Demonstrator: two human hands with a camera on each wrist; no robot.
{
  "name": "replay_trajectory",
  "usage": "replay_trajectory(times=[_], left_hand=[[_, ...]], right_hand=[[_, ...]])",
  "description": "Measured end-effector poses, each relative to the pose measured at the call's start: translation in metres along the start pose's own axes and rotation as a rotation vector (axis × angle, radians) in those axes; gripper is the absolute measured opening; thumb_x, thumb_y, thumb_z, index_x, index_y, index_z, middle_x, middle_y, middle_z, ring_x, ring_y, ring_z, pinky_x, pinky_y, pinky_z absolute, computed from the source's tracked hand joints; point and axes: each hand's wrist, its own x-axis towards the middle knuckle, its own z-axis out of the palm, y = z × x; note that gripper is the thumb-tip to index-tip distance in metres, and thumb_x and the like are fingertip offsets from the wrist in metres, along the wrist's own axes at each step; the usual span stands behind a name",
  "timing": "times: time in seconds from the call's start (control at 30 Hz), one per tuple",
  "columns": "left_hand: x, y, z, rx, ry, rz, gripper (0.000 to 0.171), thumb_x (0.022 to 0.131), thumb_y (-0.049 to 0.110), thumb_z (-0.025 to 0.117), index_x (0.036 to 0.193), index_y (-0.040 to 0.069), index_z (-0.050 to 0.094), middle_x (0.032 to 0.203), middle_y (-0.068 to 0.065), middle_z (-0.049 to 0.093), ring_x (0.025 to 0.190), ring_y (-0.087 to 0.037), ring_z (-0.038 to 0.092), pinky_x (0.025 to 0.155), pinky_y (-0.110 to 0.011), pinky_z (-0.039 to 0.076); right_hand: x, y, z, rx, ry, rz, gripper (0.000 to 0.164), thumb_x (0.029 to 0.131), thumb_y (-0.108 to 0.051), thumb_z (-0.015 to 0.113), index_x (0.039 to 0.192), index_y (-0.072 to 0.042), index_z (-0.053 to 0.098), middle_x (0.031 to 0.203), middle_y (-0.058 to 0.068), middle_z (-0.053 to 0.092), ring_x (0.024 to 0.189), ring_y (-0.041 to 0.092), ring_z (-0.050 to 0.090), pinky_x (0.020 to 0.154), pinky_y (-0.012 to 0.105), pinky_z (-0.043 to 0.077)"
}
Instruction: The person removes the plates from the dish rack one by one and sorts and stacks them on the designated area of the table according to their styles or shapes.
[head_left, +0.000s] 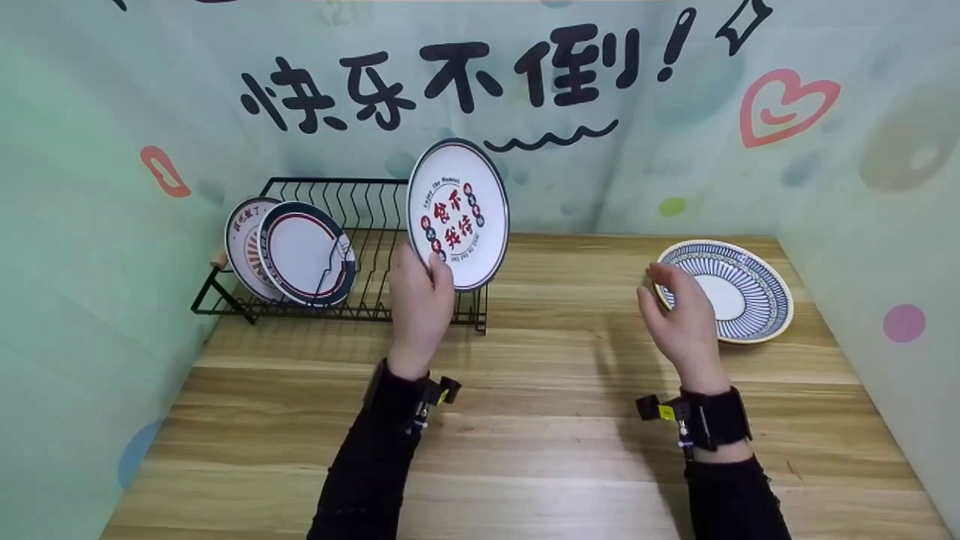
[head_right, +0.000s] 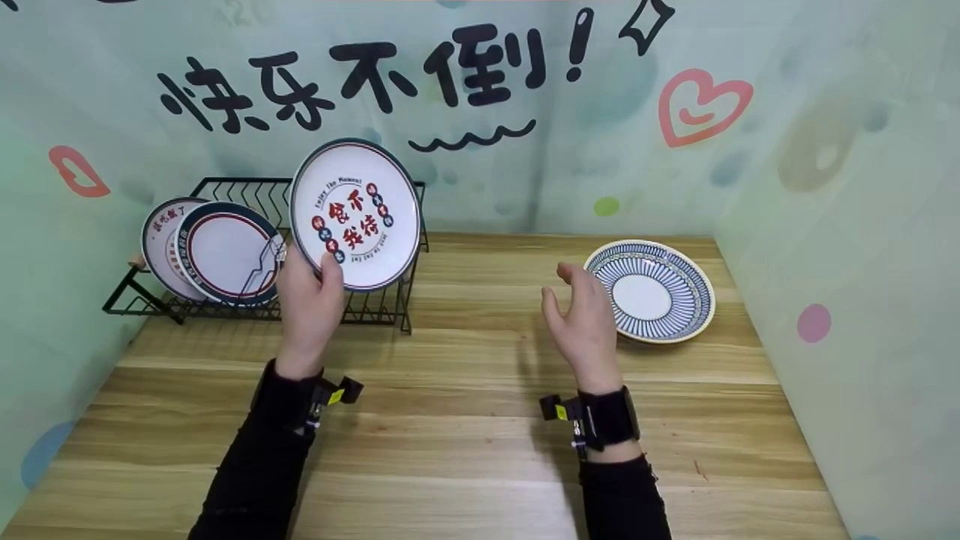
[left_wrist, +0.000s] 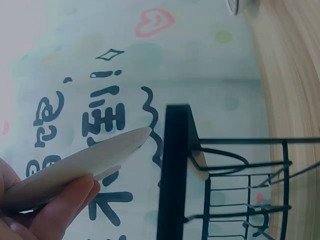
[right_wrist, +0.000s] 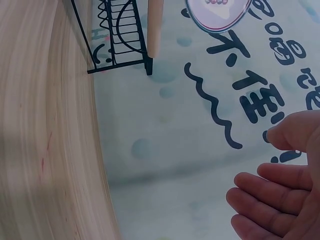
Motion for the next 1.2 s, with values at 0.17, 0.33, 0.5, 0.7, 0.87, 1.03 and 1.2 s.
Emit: replay_trajectory(times=[0.17, 0.33, 0.5, 0.7, 0.87, 1.03, 1.2], left_hand=[[-0.006, 0.002, 0.002, -0.088, -0.02, 0.012, 0.035, 0.095, -0.001, 0.049, 0.129, -0.011, 0.049, 0.112, -0.024, 0.064, 0.091, -0.027, 0.065, 0.076, -0.03, 0.058], [-0.011, 0.003, 0.005, -0.108, -0.027, 0.021, 0.034, 0.095, 0.0, 0.049, 0.127, -0.011, 0.05, 0.11, -0.023, 0.063, 0.093, -0.029, 0.063, 0.08, -0.032, 0.056], [-0.016, 0.004, 0.008, -0.116, -0.044, 0.003, 0.034, 0.094, 0.001, 0.052, 0.127, -0.01, 0.053, 0.109, -0.022, 0.066, 0.093, -0.03, 0.065, 0.079, -0.033, 0.057], [-0.02, 0.003, 0.011, -0.232, -0.117, -0.012, 0.039, 0.094, -0.001, 0.05, 0.131, -0.011, 0.05, 0.115, -0.022, 0.063, 0.1, -0.029, 0.064, 0.085, -0.032, 0.056], [-0.021, 0.003, 0.013, -0.316, -0.182, -0.028, 0.042, 0.093, -0.005, 0.049, 0.135, -0.011, 0.047, 0.12, -0.024, 0.062, 0.103, -0.029, 0.064, 0.086, -0.03, 0.056], [-0.024, 0.0, 0.016, -0.28, -0.231, -0.07, 0.036, 0.094, -0.002, 0.051, 0.13, -0.011, 0.052, 0.116, -0.024, 0.064, 0.099, -0.03, 0.065, 0.083, -0.03, 0.057], [-0.024, -0.001, 0.019, -0.268, -0.283, -0.072, 0.032, 0.095, -0.001, 0.053, 0.125, -0.012, 0.054, 0.111, -0.023, 0.065, 0.096, -0.03, 0.064, 0.083, -0.034, 0.056]], right_hand=[[0.0, -0.001, 0.001, 0.009, -0.011, 0.016, 0.035, 0.09, -0.003, 0.068, 0.122, 0.009, 0.059, 0.117, 0.024, 0.064, 0.11, 0.037, 0.058, 0.101, 0.048, 0.043], [0.0, -0.002, 0.001, 0.024, -0.024, 0.034, 0.035, 0.091, -0.003, 0.067, 0.123, 0.009, 0.059, 0.118, 0.024, 0.064, 0.111, 0.036, 0.058, 0.1, 0.047, 0.044], [0.0, -0.002, 0.002, 0.037, -0.029, 0.044, 0.036, 0.091, -0.003, 0.067, 0.123, 0.009, 0.059, 0.118, 0.024, 0.064, 0.112, 0.035, 0.059, 0.101, 0.046, 0.044], [-0.001, -0.005, 0.003, 0.061, -0.031, 0.029, 0.035, 0.091, -0.004, 0.068, 0.122, 0.009, 0.06, 0.118, 0.022, 0.065, 0.112, 0.033, 0.059, 0.101, 0.043, 0.045], [-0.002, -0.009, 0.005, 0.113, -0.06, 0.04, 0.036, 0.093, -0.004, 0.066, 0.126, 0.008, 0.058, 0.12, 0.02, 0.064, 0.114, 0.031, 0.059, 0.1, 0.042, 0.046], [-0.003, -0.012, 0.007, 0.168, -0.07, 0.026, 0.035, 0.093, -0.004, 0.066, 0.126, 0.007, 0.058, 0.12, 0.018, 0.065, 0.112, 0.029, 0.06, 0.097, 0.039, 0.048], [-0.003, -0.012, 0.012, 0.219, -0.077, 0.018, 0.036, 0.093, 0.0, 0.066, 0.127, 0.009, 0.057, 0.117, 0.02, 0.066, 0.11, 0.031, 0.061, 0.098, 0.04, 0.049]])
